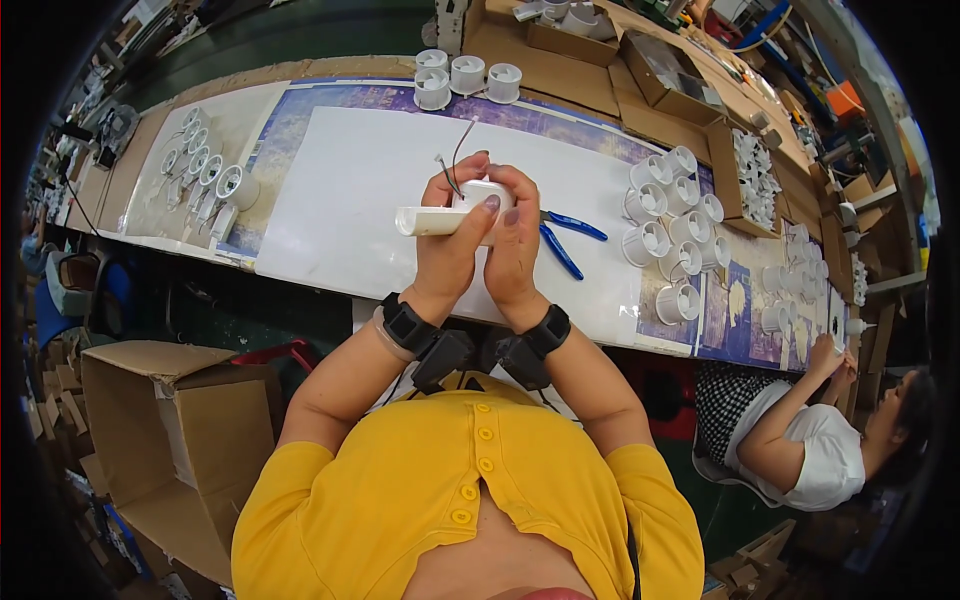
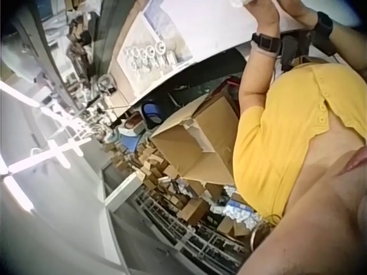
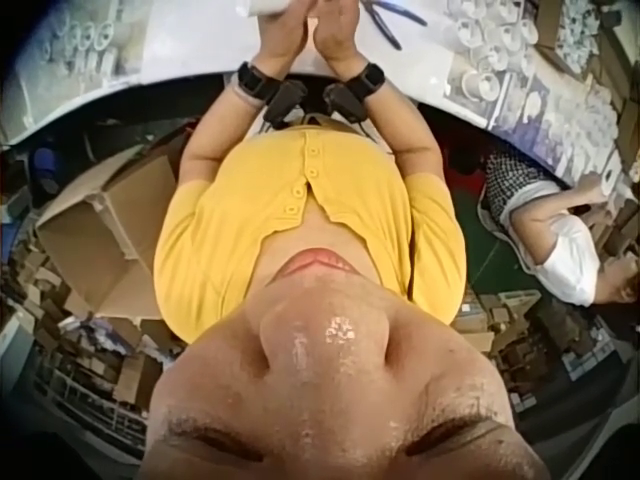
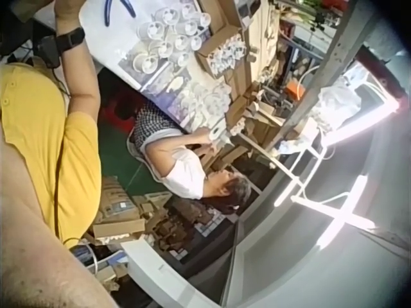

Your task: The person picks up a white plastic housing and a fan component, trims the wires with shears, and threads them through the housing. They fit the fan into the housing, snap the two halves together, and place the assembled unit on the table.

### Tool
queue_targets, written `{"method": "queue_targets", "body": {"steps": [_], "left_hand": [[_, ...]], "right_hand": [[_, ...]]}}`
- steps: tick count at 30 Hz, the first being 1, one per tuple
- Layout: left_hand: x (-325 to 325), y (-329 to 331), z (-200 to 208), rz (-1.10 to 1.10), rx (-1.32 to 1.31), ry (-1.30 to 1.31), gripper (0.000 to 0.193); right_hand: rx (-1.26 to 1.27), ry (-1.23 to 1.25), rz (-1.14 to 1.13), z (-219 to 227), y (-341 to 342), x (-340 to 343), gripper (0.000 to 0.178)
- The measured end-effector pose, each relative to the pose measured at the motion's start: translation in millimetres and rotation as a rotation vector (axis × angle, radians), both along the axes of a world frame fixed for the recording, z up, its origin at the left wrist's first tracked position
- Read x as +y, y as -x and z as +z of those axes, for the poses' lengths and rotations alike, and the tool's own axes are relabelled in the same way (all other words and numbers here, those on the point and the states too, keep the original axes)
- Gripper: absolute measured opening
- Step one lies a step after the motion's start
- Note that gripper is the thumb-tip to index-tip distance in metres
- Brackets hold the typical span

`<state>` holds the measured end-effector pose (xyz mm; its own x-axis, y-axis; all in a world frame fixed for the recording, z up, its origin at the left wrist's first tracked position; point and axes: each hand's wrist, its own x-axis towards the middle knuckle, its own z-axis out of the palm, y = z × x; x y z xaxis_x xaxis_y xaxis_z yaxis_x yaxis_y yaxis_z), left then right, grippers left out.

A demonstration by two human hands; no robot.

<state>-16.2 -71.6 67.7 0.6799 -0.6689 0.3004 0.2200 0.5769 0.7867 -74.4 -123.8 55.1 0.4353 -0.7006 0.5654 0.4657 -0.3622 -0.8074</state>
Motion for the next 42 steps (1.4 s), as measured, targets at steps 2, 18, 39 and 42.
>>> {"method": "queue_targets", "body": {"steps": [2,18,39,42], "left_hand": [[-1,1,-2,0.006,-0.011,-0.027,0.034],[14,-32,1,0.164,-1.013,-0.299,0.096],[73,-52,6,-0.453,-0.711,-0.704,0.078],[87,-67,2,-0.253,-0.779,-0.496,0.065]], "right_hand": [[0.037,0.053,-0.033,-1,0,-1,0.028],[0.067,-0.630,0.592,7,19,-23,0.035],[0.573,0.593,0.223,42,24,-7,0.045],[0.445,0.462,0.159,43,21,1,0.043]]}}
